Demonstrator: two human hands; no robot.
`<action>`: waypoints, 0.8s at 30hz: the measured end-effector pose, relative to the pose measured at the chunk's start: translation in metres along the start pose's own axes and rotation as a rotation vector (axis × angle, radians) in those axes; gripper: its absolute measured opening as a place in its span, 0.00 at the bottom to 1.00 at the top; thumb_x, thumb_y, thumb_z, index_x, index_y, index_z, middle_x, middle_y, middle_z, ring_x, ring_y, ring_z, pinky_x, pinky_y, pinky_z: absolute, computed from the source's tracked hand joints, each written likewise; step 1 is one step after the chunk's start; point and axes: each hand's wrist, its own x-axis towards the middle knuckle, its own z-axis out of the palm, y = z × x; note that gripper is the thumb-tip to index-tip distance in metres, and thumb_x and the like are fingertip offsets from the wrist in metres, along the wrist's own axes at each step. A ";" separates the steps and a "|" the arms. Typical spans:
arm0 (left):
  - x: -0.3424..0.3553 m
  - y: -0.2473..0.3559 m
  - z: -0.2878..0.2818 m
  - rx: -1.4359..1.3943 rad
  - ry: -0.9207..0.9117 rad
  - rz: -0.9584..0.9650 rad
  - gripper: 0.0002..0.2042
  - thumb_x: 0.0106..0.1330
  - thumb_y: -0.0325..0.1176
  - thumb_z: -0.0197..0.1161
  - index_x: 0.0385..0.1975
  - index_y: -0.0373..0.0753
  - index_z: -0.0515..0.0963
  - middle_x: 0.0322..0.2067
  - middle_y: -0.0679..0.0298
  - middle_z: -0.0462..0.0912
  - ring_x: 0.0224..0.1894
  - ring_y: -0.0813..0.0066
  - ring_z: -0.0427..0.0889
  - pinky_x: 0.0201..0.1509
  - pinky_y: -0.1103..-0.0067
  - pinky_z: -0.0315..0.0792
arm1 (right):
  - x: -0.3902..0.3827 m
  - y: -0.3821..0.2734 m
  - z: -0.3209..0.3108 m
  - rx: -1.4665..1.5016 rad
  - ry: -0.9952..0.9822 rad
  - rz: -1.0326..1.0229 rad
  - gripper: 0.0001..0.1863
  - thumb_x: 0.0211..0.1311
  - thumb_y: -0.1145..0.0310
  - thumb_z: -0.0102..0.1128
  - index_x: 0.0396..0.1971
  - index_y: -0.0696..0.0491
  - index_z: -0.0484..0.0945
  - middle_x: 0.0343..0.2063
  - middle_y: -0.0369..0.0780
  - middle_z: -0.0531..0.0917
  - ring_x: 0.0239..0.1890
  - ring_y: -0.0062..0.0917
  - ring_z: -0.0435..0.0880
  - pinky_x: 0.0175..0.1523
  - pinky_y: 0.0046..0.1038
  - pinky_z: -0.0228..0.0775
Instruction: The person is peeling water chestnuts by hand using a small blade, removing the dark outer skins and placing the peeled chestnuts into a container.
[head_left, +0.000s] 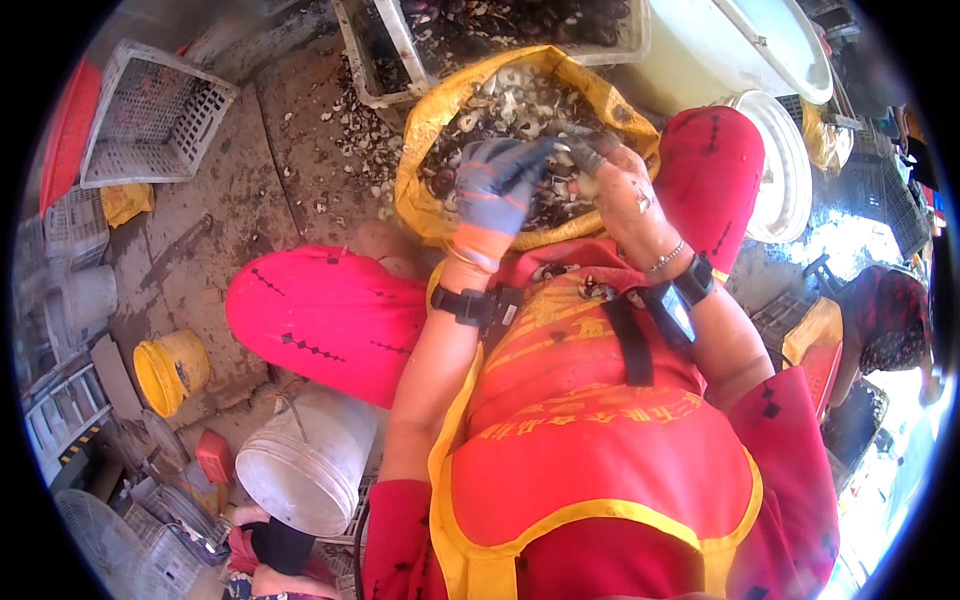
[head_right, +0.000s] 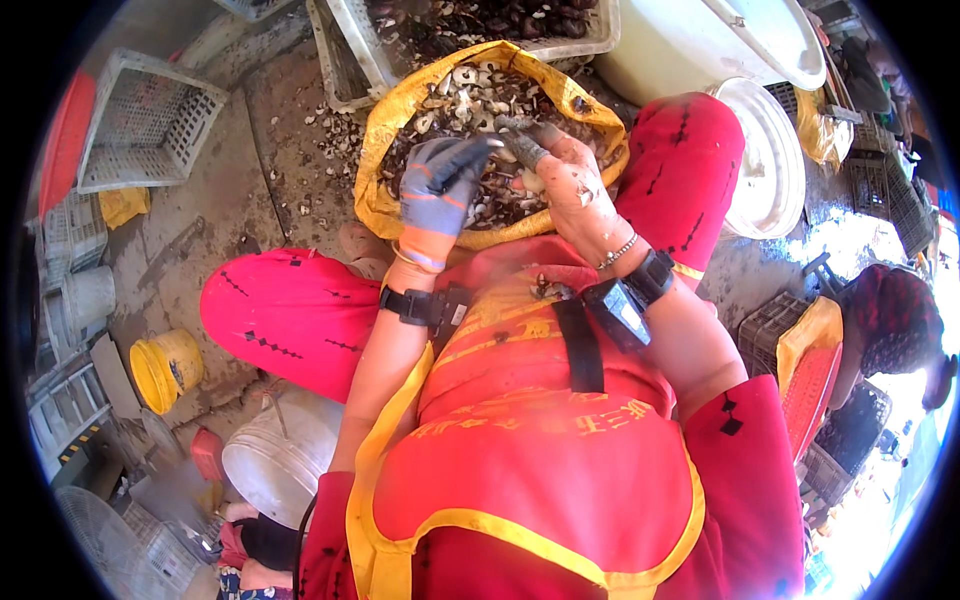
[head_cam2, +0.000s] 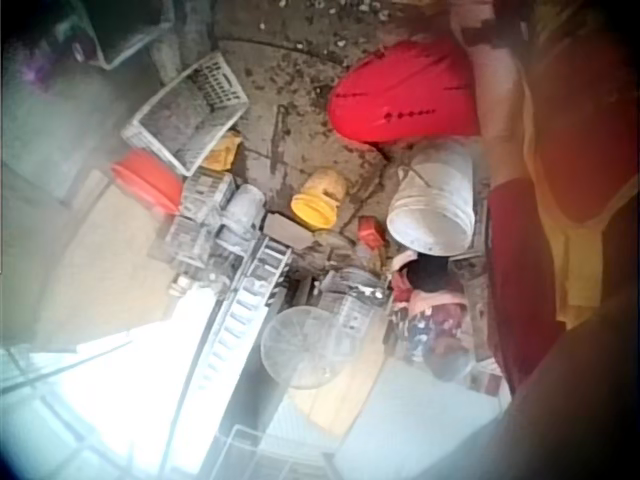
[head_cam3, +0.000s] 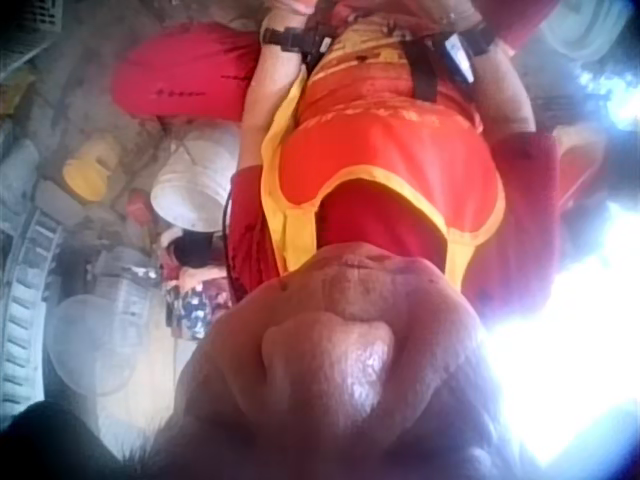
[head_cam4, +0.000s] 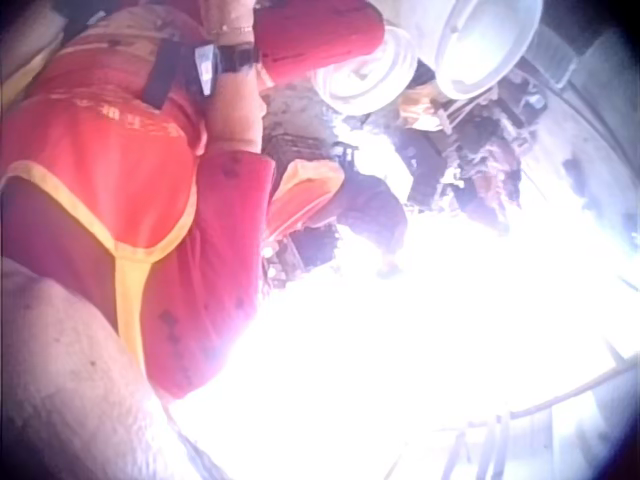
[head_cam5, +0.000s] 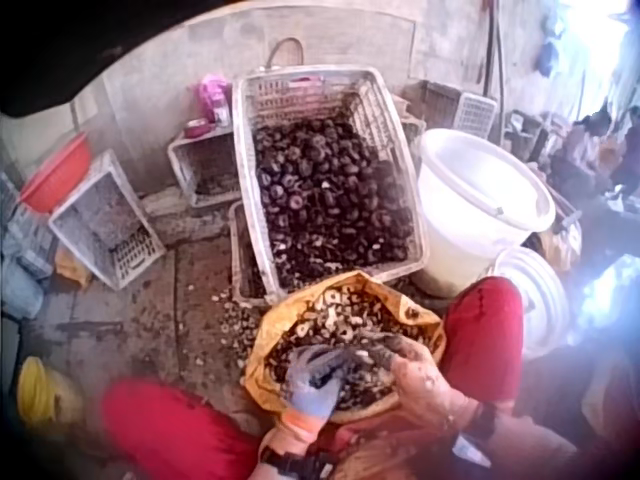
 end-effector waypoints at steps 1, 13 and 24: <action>-0.005 -0.012 0.005 -0.181 0.029 -0.136 0.12 0.62 0.21 0.59 0.43 0.40 0.83 0.40 0.64 0.82 0.43 0.73 0.79 0.49 0.79 0.72 | -0.001 -0.001 0.002 -0.012 0.007 0.003 0.22 0.55 0.73 0.45 0.51 0.62 0.72 0.43 0.39 0.81 0.37 0.18 0.79 0.41 0.20 0.73; -0.002 -0.008 0.006 -0.645 -0.003 -0.363 0.11 0.63 0.24 0.62 0.45 0.35 0.81 0.40 0.68 0.83 0.38 0.84 0.77 0.43 0.87 0.71 | 0.000 -0.015 0.003 -0.006 -0.013 0.043 0.18 0.61 0.71 0.58 0.50 0.58 0.70 0.41 0.38 0.82 0.32 0.14 0.79 0.30 0.15 0.70; -0.002 -0.005 0.004 -0.710 0.197 -0.457 0.12 0.60 0.23 0.61 0.42 0.42 0.83 0.38 0.67 0.83 0.37 0.80 0.77 0.41 0.83 0.71 | -0.006 -0.026 0.018 0.172 0.204 0.120 0.17 0.66 0.72 0.49 0.55 0.54 0.68 0.42 0.38 0.81 0.35 0.19 0.79 0.32 0.19 0.72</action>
